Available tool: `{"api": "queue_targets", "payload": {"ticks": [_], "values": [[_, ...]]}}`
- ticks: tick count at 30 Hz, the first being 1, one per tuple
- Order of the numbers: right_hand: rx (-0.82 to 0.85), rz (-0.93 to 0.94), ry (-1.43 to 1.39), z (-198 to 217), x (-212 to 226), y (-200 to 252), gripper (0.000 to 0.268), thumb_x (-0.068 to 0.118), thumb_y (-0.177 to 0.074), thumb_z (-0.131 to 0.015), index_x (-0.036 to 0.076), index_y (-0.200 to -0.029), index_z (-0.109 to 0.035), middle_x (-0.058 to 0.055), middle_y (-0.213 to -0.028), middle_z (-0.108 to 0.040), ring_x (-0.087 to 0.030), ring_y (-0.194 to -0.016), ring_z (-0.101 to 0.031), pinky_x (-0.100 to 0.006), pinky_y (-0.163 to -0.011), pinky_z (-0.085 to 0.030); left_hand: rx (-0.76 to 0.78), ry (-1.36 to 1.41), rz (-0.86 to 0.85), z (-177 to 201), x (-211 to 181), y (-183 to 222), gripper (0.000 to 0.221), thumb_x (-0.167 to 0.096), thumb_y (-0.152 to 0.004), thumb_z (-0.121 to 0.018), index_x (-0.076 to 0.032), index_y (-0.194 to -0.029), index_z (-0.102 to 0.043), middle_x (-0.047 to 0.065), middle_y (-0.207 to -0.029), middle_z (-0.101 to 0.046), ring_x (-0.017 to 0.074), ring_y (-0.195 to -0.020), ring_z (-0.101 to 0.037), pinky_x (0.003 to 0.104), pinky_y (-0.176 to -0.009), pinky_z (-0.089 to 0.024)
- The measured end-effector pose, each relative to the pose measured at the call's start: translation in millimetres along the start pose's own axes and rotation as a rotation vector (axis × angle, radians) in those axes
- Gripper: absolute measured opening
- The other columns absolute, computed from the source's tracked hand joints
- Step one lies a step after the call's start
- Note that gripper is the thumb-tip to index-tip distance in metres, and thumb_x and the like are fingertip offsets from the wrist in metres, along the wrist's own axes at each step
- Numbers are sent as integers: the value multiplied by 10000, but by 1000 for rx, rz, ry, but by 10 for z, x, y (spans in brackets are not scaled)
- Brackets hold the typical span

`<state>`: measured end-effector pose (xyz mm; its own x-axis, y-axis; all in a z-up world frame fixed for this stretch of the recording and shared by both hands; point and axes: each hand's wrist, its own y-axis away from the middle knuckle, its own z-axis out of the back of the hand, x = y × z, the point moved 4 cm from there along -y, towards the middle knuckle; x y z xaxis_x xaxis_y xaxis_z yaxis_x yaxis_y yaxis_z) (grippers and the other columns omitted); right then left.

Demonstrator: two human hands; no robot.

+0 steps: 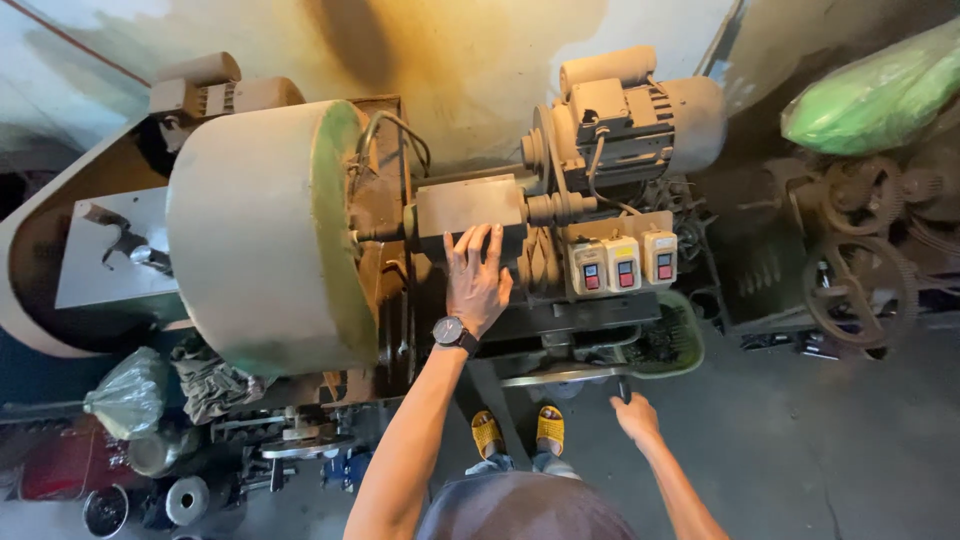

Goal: Operating a manual lathe to machine a metal workpiece.

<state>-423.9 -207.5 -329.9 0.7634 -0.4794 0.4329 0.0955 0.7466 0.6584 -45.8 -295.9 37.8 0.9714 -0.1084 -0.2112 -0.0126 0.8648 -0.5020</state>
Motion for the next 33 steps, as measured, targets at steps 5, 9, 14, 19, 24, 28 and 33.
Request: {"api": "queue_targets", "payload": {"ticks": [5, 9, 14, 19, 24, 28, 33], "values": [[110, 102, -243, -650, 701, 716, 391, 364, -884, -693, -11, -990, -730, -197, -857, -770, -275, -772, -722, -440, -661, -536, -24, -12, 25, 40, -37, -21, 844, -152, -784, -746, -67, -1544, -390, 132, -1478, -399, 355, -1417, -353, 654, -1245, -197], [446, 38, -458, -1378, 1001, 794, 301, 333, -922, -670, 34, -941, -641, -104, -729, -637, -178, -501, -542, -359, -410, -406, -26, -2, 27, 105, -71, -33, 847, -161, -777, -751, -65, -1538, -392, 133, -1473, -401, 355, -1413, -359, 656, -1241, -195], [607, 90, -435, -1742, 835, 609, 349, 341, -954, -674, 0, -932, -604, -75, -702, -583, -156, -480, -525, -328, -387, -392, -10, 3, 22, 73, -59, -29, 860, -157, -772, -750, -56, -1546, -389, 143, -1480, -401, 351, -1420, -361, 653, -1239, -195], [578, 59, -501, -795, 565, 608, 380, 381, -928, -742, 60, -1111, -654, -60, -866, -745, -105, -651, -700, -275, -521, -561, -29, 24, 19, 52, -20, -8, 850, -158, -769, -747, -64, -1538, -397, 148, -1482, -410, 345, -1429, -370, 652, -1247, -199], [455, 49, -455, 160, 89, 340, 406, 411, -925, -676, 42, -1094, -694, -45, -862, -730, -123, -622, -553, -284, -492, -427, -40, 28, 19, 1, 5, 21, 849, -166, -770, -739, -61, -1541, -398, 154, -1481, -410, 356, -1427, -368, 651, -1250, -200], [259, 55, -525, 53, -505, -347, 483, 452, -903, -666, 18, -1088, -771, -134, -902, -760, -246, -722, -687, -389, -530, -465, -26, 43, 22, 8, -21, -6, 851, -165, -773, -733, -48, -1545, -393, 157, -1483, -405, 361, -1430, -363, 654, -1254, -193], [-117, -170, 205, -728, -913, -962, 481, 404, -857, -719, 2, -1113, -790, -269, -1145, -764, -434, -1071, -718, -503, -863, -571, 13, 39, 3, 51, -16, 21, 848, -188, -795, -733, -33, -1551, -380, 167, -1493, -398, 365, -1436, -354, 656, -1252, -193]]}}
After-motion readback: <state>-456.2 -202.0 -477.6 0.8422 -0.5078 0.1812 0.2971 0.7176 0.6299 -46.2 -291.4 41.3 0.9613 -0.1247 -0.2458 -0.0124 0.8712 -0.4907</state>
